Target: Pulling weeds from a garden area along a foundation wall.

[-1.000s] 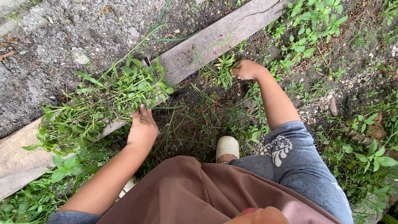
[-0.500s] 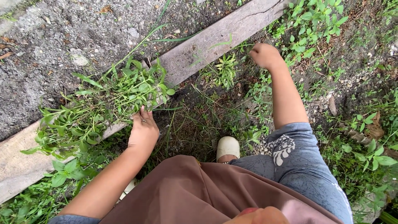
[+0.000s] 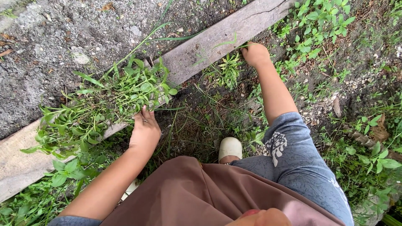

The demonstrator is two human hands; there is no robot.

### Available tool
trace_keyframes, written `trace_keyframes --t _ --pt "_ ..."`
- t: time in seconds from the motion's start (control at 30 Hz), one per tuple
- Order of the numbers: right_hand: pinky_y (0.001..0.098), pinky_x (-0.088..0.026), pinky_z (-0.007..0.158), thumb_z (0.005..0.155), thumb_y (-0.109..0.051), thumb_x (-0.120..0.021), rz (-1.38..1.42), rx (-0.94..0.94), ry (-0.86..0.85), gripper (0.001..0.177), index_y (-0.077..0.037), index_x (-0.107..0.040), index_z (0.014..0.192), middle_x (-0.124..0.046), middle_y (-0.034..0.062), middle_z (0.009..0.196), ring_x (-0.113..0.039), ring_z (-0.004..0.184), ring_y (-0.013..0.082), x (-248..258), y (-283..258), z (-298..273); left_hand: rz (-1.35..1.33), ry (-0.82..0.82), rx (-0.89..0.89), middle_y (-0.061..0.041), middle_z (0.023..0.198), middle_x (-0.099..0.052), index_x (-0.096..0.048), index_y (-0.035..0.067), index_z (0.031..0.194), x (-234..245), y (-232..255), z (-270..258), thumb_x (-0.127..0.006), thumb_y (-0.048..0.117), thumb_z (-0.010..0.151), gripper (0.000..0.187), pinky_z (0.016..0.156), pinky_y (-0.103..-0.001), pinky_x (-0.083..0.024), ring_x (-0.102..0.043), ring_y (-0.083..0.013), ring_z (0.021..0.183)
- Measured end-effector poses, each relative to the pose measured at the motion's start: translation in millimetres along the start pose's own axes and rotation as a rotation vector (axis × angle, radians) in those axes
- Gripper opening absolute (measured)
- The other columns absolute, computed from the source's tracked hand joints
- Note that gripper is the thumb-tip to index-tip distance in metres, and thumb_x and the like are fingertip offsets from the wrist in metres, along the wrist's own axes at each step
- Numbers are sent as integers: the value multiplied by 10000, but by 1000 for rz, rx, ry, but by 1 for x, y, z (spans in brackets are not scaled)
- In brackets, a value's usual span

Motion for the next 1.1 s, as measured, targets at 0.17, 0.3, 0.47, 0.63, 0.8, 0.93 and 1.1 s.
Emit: trace_keyframes --t 0.17,0.3,0.47,0.63,0.8,0.93,1.1 --pt "489 -497 1019 1061 -361 -514 -34 192 23 377 -46 -694 1166 -704 218 1181 -666 1107 404 -12 11 16 7 2 -8 -363 1321 -593 -572 -72 1377 0 0 0 -535 114 910 504 1037 -509 -445 -723 -348 1039" --pt "489 -473 1044 1021 -382 -540 -3 179 -158 403 -50 -689 1197 -685 225 1211 -640 1148 408 -4 5 -8 10 -5 -11 -364 1320 -594 -568 -79 1380 -2 1 0 -534 109 918 499 1036 -515 -446 -732 -334 1012" --pt "495 -470 1032 1011 -429 -549 21 200 -98 498 -10 -643 1262 -660 266 1233 -624 1156 428 4 -6 -21 4 -26 -28 -374 1326 -589 -561 -87 1386 0 1 0 -538 110 908 517 1033 -523 -445 -733 -326 992" --pt "475 -496 1030 968 -430 -580 -1 182 -68 516 6 -643 1238 -697 273 1155 -674 1089 410 -15 -10 -12 4 -32 -22 -374 1325 -577 -549 -83 1384 0 0 1 -540 116 895 528 1029 -530 -441 -729 -349 1028" --pt "519 -535 948 994 -309 -557 -171 302 24 340 -34 -677 1153 -725 237 1101 -688 1037 419 -28 -14 -2 -19 -55 -20 -377 1347 -564 -536 -90 1412 -4 2 1 -543 116 905 546 1041 -523 -436 -718 -339 1049" --pt "506 -531 976 1004 -304 -563 -130 369 22 317 -46 -701 1127 -727 241 1092 -688 1043 419 -14 -10 -11 7 -47 -35 -381 1352 -565 -539 -91 1408 4 -2 0 -539 109 922 525 1033 -526 -442 -707 -356 1088" --pt "518 -520 880 918 -312 -648 84 498 -102 367 -8 -695 1117 -708 222 1066 -655 934 377 6 -4 -26 -23 -128 -46 -375 1434 -500 -468 -89 1463 -3 0 0 -543 123 940 569 1062 -525 -409 -639 -396 1198"
Point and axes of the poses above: each hand's wrist, its own z-axis towards the middle knuckle, its own x-axis out of the back of the hand, y = z × x, the point moved 8 cm from there along z, towards the middle knuckle
